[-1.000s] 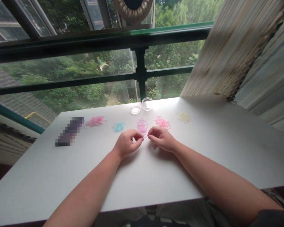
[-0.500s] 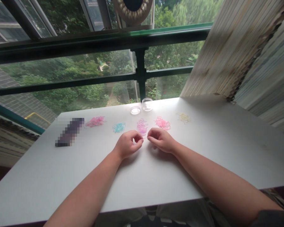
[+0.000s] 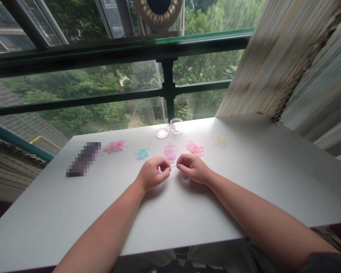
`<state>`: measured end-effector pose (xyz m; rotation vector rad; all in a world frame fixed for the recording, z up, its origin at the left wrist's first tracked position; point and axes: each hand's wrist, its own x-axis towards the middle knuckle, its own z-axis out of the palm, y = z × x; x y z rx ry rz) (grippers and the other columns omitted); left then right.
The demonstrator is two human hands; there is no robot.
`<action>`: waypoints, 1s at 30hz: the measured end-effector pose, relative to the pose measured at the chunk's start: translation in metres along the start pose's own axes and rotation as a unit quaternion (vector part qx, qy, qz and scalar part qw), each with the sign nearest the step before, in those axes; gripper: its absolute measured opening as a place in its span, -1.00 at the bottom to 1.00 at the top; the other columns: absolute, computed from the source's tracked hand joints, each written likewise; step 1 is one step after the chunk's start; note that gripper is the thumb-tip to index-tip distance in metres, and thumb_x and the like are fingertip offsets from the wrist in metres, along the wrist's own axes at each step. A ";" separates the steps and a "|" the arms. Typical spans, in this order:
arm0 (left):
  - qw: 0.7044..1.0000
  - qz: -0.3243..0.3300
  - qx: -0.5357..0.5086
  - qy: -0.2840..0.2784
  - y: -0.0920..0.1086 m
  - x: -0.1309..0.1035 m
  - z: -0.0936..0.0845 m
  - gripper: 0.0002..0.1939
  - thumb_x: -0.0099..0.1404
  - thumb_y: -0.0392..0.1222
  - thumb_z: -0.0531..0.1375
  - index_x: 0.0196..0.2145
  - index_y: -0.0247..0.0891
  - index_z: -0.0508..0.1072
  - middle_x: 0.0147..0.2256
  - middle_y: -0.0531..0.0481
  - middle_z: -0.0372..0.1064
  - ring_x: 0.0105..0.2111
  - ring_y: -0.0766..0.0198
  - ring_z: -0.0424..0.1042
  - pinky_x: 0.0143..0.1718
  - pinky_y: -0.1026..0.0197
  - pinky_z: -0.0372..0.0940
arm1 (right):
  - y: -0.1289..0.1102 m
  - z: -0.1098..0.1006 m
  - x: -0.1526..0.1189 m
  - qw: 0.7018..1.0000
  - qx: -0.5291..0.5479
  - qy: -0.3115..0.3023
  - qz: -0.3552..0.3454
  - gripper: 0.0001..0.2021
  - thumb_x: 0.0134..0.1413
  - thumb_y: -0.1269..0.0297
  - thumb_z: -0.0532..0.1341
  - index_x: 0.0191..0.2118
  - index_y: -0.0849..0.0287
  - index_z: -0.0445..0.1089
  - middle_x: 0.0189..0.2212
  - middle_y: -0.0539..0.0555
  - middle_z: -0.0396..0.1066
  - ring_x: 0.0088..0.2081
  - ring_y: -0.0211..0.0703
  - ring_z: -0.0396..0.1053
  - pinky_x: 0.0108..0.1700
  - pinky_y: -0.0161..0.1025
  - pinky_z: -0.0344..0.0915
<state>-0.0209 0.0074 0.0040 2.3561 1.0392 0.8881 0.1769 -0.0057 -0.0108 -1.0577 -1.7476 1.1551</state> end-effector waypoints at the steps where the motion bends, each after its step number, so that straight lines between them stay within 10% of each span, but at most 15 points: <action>1: 1.000 -0.001 0.000 0.001 0.000 0.000 0.000 -0.94 0.12 -0.30 0.14 -0.47 -0.26 0.41 -0.52 0.06 0.37 -0.50 0.36 0.32 -0.44 0.30 0.23 | 0.000 0.000 0.000 1.000 -0.001 0.001 0.000 -0.93 0.03 0.30 0.16 -0.40 0.18 0.29 -0.62 -0.09 0.23 -0.66 -0.36 0.24 -0.63 -0.40 0.20; 30: 1.000 -0.005 -0.008 -0.003 0.002 -0.001 0.001 -0.95 0.12 -0.29 0.15 -0.47 -0.26 0.40 -0.52 0.06 0.37 -0.51 0.37 0.31 -0.43 0.30 0.24 | 0.000 0.000 0.000 1.000 -0.009 -0.007 -0.005 -0.94 -0.02 0.34 0.18 -0.37 0.18 0.30 -0.61 -0.09 0.26 -0.63 -0.36 0.24 -0.60 -0.40 0.22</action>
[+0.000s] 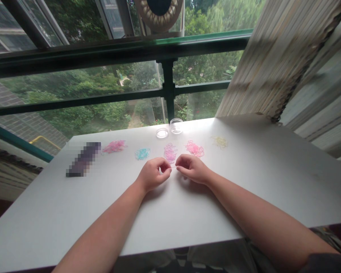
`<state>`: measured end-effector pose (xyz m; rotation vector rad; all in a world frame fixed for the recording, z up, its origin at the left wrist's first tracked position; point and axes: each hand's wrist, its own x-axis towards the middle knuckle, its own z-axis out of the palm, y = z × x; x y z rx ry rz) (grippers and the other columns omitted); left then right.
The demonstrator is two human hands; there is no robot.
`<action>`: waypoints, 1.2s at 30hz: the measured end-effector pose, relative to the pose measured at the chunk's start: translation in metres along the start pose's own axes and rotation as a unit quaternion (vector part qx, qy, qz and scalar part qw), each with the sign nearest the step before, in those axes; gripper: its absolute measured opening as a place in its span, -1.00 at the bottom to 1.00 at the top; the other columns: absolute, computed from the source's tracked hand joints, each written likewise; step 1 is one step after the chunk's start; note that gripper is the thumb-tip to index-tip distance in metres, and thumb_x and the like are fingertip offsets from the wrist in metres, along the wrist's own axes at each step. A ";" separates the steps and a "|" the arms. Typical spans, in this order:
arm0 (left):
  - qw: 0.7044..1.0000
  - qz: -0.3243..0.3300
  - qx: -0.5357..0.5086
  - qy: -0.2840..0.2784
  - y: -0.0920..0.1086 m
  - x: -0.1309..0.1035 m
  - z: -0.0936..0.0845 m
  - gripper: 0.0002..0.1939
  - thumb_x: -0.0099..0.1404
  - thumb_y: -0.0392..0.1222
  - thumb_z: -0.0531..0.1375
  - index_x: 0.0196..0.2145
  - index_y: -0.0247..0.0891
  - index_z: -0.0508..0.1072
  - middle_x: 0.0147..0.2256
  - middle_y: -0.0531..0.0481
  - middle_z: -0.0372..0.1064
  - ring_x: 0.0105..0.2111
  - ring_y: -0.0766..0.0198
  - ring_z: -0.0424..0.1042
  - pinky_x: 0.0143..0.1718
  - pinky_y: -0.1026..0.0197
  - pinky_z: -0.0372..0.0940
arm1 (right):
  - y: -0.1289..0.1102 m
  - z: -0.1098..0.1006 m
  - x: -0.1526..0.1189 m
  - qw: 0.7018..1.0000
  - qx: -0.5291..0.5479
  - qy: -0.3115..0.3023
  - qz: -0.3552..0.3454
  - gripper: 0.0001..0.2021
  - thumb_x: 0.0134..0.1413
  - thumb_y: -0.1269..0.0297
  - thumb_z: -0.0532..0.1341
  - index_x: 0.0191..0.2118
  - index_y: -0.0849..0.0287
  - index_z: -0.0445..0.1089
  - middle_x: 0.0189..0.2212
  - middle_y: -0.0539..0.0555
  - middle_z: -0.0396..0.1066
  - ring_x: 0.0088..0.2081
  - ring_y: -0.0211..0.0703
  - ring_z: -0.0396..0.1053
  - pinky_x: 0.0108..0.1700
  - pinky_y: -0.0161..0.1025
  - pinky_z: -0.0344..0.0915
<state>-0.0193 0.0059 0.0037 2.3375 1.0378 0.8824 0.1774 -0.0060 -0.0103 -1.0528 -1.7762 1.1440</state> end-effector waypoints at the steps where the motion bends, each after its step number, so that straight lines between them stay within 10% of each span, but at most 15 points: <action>1: 1.000 0.000 -0.001 0.000 0.000 0.000 0.000 -0.95 0.12 -0.29 0.15 -0.47 -0.26 0.41 -0.52 0.06 0.37 -0.51 0.37 0.31 -0.43 0.30 0.24 | 0.000 0.000 0.000 1.000 0.000 -0.001 0.001 -0.94 -0.02 0.35 0.18 -0.36 0.18 0.30 -0.61 -0.09 0.26 -0.63 -0.36 0.25 -0.60 -0.40 0.22; 29: 0.999 -0.015 -0.007 -0.038 -0.001 0.000 0.002 -0.96 0.12 -0.30 0.13 -0.45 -0.28 0.39 -0.51 0.06 0.33 -0.49 0.38 0.29 -0.41 0.31 0.21 | -0.004 -0.001 0.001 0.996 -0.068 0.018 -0.052 -0.95 -0.03 0.45 0.10 -0.43 0.19 0.27 -0.56 -0.07 0.23 -0.54 -0.35 0.14 -0.48 -0.38 0.13; 36: 0.999 -0.022 -0.004 -0.027 -0.004 -0.001 0.000 -0.94 0.14 -0.29 0.12 -0.44 -0.27 0.39 -0.49 0.05 0.35 -0.48 0.37 0.30 -0.38 0.30 0.22 | 0.007 -0.048 0.009 0.949 -0.259 0.166 -0.062 -0.91 -0.07 0.45 0.13 -0.47 0.19 0.37 -0.53 -0.02 0.30 -0.50 -0.31 0.18 -0.41 -0.35 0.12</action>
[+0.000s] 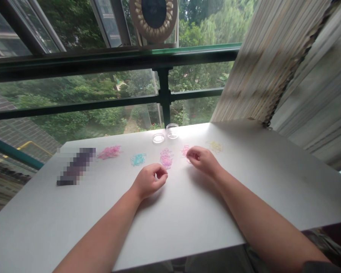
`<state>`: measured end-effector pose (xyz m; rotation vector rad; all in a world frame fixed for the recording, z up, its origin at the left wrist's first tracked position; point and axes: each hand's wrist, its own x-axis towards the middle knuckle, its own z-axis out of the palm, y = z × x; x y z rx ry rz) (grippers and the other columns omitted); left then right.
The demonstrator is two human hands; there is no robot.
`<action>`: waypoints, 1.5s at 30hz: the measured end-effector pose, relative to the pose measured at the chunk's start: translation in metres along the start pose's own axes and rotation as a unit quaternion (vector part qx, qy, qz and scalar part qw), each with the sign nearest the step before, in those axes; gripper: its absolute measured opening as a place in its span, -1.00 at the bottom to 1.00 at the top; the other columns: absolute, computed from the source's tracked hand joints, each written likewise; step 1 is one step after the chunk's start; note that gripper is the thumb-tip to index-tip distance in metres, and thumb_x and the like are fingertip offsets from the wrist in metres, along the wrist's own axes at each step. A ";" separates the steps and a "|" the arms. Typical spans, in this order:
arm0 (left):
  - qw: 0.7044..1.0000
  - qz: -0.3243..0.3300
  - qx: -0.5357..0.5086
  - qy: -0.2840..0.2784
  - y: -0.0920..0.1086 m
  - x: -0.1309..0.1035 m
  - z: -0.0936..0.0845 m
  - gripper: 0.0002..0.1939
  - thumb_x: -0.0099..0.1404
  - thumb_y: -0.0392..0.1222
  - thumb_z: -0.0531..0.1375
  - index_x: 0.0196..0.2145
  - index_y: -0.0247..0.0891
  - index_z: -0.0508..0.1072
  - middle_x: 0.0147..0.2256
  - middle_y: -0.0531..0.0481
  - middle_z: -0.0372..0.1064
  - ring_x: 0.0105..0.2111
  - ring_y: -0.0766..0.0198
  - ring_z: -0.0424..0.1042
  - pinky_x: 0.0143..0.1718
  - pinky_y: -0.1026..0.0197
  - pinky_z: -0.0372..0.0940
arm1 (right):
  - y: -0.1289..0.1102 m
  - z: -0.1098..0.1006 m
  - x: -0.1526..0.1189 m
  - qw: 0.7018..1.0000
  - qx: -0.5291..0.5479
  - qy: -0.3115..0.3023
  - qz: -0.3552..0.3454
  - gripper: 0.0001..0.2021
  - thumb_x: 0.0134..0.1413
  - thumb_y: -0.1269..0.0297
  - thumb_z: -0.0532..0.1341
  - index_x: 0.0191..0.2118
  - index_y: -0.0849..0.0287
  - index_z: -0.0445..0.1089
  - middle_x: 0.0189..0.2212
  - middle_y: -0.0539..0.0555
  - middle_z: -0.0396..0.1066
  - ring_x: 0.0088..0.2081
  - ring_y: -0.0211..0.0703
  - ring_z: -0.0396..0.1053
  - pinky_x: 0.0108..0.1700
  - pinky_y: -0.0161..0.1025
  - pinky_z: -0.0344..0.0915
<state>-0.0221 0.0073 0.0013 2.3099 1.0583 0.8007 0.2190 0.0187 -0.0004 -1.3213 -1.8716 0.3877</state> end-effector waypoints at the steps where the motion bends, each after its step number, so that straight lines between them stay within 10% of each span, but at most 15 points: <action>1: 1.000 0.000 0.001 -0.002 -0.001 0.000 0.000 -0.93 0.15 -0.29 0.12 -0.44 -0.27 0.40 -0.49 0.05 0.35 -0.48 0.36 0.30 -0.38 0.30 0.22 | 0.006 -0.005 0.003 0.999 -0.033 0.020 0.019 -0.90 -0.08 0.45 0.14 -0.47 0.19 0.39 -0.53 -0.01 0.32 -0.50 -0.30 0.19 -0.40 -0.35 0.12; 29: 1.000 -0.003 0.012 -0.002 0.001 0.001 -0.003 -0.90 0.16 -0.24 0.11 -0.44 -0.26 0.41 -0.50 0.04 0.37 -0.50 0.35 0.31 -0.42 0.30 0.23 | 0.031 -0.010 0.006 0.986 -0.133 0.011 0.103 -0.76 -0.07 0.52 0.10 -0.35 0.17 0.50 -0.38 0.08 0.38 -0.37 -0.21 0.29 -0.28 -0.31 0.18; 39: 1.000 -0.005 0.002 0.002 -0.001 0.001 -0.003 -0.91 0.15 -0.25 0.12 -0.44 -0.25 0.41 -0.49 0.04 0.37 -0.48 0.35 0.32 -0.40 0.29 0.23 | 0.025 -0.011 0.007 0.986 -0.025 0.113 0.118 -0.81 0.02 0.36 0.04 -0.35 0.19 0.40 -0.50 0.03 0.38 -0.45 -0.19 0.31 -0.36 -0.29 0.18; 45: 0.999 -0.024 -0.001 0.035 -0.003 0.000 -0.006 -0.92 0.14 -0.28 0.12 -0.45 -0.26 0.42 -0.50 0.05 0.38 -0.49 0.37 0.32 -0.40 0.31 0.23 | 0.003 -0.002 -0.003 0.996 0.067 -0.017 0.053 -0.84 0.06 0.25 0.08 -0.43 0.19 0.34 -0.59 -0.02 0.30 -0.54 -0.27 0.20 -0.45 -0.33 0.13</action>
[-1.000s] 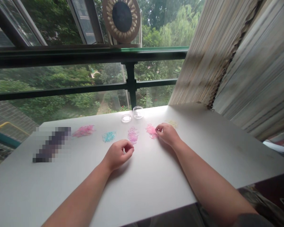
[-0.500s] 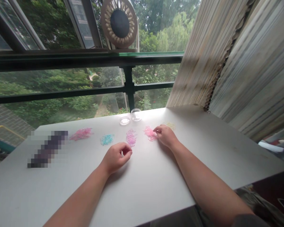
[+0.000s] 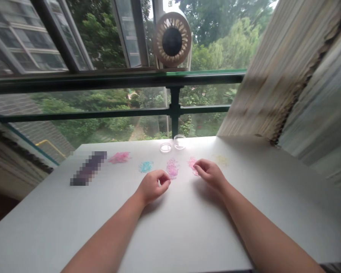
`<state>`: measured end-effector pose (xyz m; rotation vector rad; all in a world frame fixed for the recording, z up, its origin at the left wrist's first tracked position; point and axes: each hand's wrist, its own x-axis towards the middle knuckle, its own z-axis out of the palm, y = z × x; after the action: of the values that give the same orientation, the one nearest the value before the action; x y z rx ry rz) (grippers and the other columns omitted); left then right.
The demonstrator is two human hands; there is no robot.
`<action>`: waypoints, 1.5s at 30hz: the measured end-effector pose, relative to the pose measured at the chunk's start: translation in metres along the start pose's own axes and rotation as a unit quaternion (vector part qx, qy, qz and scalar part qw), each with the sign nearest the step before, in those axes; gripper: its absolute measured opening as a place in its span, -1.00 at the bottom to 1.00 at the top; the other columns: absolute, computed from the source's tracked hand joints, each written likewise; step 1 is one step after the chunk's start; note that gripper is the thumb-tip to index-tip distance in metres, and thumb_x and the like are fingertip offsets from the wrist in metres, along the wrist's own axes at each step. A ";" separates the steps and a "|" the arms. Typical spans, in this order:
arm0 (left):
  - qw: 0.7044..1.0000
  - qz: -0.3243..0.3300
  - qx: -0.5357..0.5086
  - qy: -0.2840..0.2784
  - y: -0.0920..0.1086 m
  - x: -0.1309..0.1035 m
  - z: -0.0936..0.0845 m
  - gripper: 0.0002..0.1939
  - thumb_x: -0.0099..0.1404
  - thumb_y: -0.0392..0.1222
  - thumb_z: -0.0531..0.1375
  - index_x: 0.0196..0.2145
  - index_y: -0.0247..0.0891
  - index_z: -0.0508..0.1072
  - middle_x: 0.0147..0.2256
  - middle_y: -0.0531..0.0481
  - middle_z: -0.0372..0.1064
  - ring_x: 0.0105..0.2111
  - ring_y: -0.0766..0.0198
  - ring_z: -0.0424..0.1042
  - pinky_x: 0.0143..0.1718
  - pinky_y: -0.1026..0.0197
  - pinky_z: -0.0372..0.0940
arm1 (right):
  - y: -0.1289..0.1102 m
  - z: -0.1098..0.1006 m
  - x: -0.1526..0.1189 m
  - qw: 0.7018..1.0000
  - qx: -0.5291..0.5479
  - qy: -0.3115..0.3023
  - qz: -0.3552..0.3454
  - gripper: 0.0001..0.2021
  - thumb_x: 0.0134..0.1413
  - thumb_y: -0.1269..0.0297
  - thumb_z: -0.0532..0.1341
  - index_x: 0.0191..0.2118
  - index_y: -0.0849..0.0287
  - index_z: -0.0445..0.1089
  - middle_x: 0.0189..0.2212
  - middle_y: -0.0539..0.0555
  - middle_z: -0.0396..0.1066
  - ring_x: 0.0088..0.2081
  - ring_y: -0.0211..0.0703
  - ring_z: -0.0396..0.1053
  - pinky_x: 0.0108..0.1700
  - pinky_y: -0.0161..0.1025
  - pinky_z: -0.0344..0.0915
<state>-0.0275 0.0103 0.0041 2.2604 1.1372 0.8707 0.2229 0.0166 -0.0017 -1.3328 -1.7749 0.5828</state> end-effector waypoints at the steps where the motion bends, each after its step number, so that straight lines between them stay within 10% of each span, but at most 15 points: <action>1: 1.000 -0.008 0.003 0.012 -0.002 0.000 -0.002 -0.92 0.14 -0.27 0.12 -0.45 -0.26 0.42 -0.49 0.05 0.38 -0.48 0.36 0.33 -0.40 0.31 0.23 | -0.004 0.003 -0.003 1.000 0.000 -0.028 -0.013 -0.84 0.06 0.25 0.09 -0.44 0.18 0.33 -0.60 -0.03 0.28 -0.55 -0.28 0.18 -0.47 -0.34 0.12; 9: 0.983 -0.138 0.069 0.103 -0.044 0.001 -0.028 -0.85 0.15 -0.15 0.14 -0.37 -0.25 0.45 -0.40 0.00 0.46 -0.40 0.28 0.42 -0.32 0.24 0.30 | -0.023 0.020 -0.018 0.977 -0.021 -0.205 -0.051 -0.83 0.08 0.27 0.08 -0.45 0.17 0.34 -0.57 0.00 0.32 -0.52 -0.26 0.22 -0.46 -0.32 0.13; 18: 0.917 -0.257 0.201 0.230 -0.095 -0.005 -0.062 -0.64 0.13 -0.12 0.16 -0.14 -0.37 0.40 -0.16 -0.21 0.43 -0.17 0.10 0.40 -0.07 0.08 0.28 | -0.025 0.024 -0.017 0.974 -0.021 -0.225 -0.017 -0.85 0.06 0.28 0.08 -0.44 0.17 0.35 -0.56 -0.01 0.36 -0.52 -0.26 0.25 -0.48 -0.33 0.12; 45: 0.883 -0.328 0.277 0.187 -0.101 0.009 -0.050 -0.56 0.19 -0.06 0.06 -0.02 -0.27 0.41 0.09 -0.18 0.25 0.14 -0.10 0.10 0.12 -0.10 0.04 | -0.024 0.026 -0.016 0.974 -0.040 -0.222 -0.030 -0.86 0.02 0.30 0.10 -0.40 0.18 0.38 -0.58 -0.03 0.33 -0.53 -0.29 0.22 -0.46 -0.35 0.09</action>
<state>-0.1129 0.0794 -0.0227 1.8657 2.4025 0.7637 0.1900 -0.0030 -0.0033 -1.2649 -2.2096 0.8342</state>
